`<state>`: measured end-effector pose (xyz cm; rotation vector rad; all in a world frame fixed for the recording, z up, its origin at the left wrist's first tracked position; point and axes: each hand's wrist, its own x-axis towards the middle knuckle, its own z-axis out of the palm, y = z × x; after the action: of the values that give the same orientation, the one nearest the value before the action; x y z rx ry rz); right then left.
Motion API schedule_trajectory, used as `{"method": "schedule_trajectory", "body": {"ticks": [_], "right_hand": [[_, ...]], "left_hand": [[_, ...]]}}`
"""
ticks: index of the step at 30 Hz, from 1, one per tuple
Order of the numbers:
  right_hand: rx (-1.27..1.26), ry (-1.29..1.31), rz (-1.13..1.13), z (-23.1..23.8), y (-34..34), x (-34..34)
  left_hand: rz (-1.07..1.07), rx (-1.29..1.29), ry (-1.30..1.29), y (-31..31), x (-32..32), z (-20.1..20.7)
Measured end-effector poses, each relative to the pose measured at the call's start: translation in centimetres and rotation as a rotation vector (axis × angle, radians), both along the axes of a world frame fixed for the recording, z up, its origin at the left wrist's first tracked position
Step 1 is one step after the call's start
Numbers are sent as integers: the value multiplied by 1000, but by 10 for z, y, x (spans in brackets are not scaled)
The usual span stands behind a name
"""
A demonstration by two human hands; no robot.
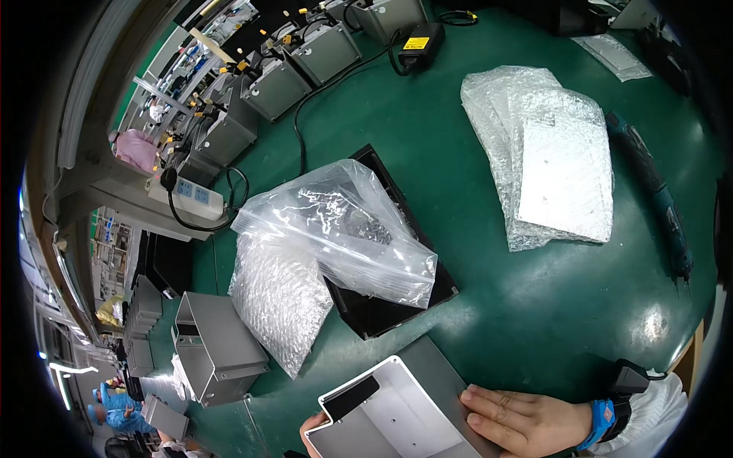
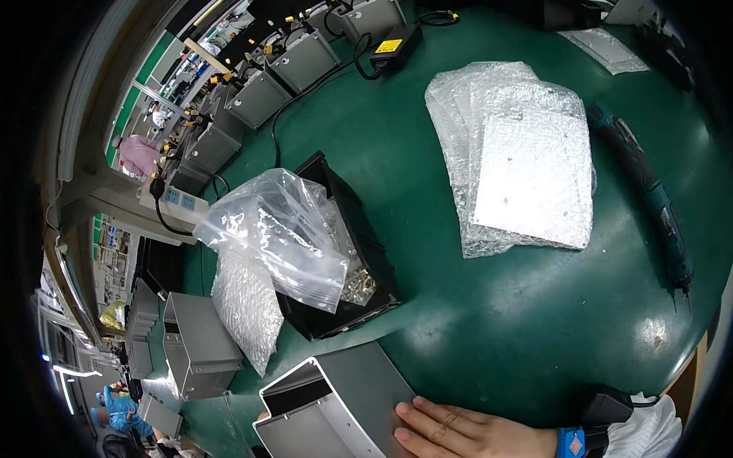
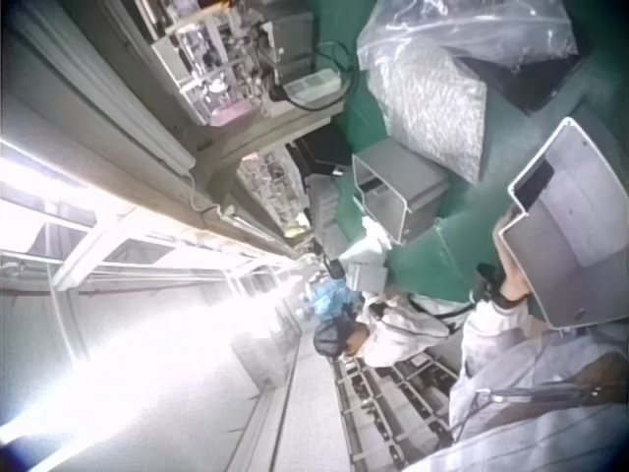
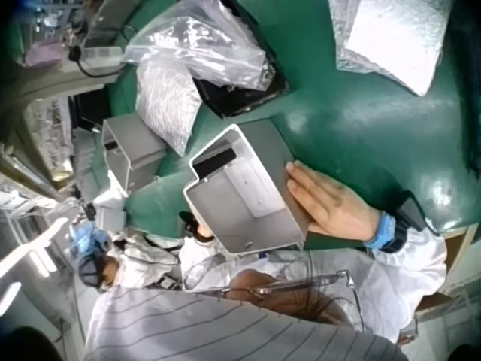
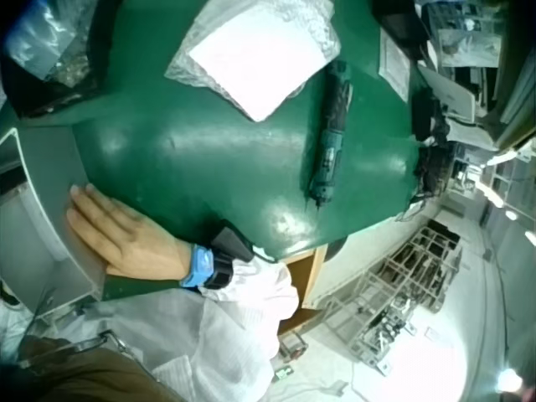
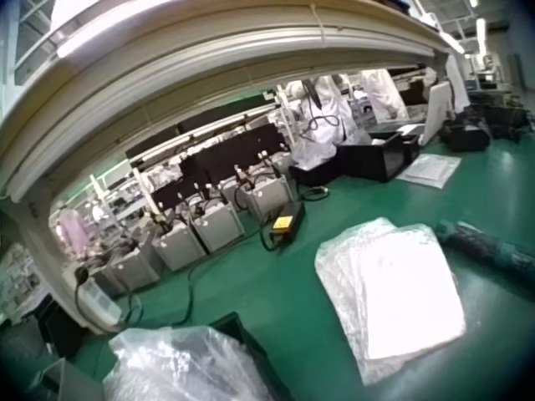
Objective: Assembling metal housing components using a power screwdriver in an industrial manufacturing setting.
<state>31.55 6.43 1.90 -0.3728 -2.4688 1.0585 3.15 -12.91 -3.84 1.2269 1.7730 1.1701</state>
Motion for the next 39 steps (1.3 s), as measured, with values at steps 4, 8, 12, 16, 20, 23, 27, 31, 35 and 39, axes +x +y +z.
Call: {"method": "schedule_trajectory", "body": {"ticks": [4,8,12,16,20,23,27,31,35,39], "right_hand": [[-37,37,76,-7,0,-5],[-9,18,73,-9,0,-5],[43,14,57,-12,0,-6],[51,6,51,-10,-1,-7],[63,21,28,-12,-1,-10],[67,22,23,-12,-1,-10],[66,24,19,-11,-1,-7],[77,37,2,-12,-2,-9],[66,23,6,-6,0,-7],[74,-40,59,0,10,-2]], "left_hand": [[55,25,104,-7,-4,10],[67,10,108,-4,-6,12],[81,-6,101,-3,-7,12],[89,-12,101,-4,-7,13],[98,-19,102,-5,-9,13],[102,-24,105,-6,-8,14],[104,-25,107,-7,-6,14],[110,-24,108,-8,-7,15],[107,-2,97,-7,-7,14],[89,29,71,-1,-6,12]]}}
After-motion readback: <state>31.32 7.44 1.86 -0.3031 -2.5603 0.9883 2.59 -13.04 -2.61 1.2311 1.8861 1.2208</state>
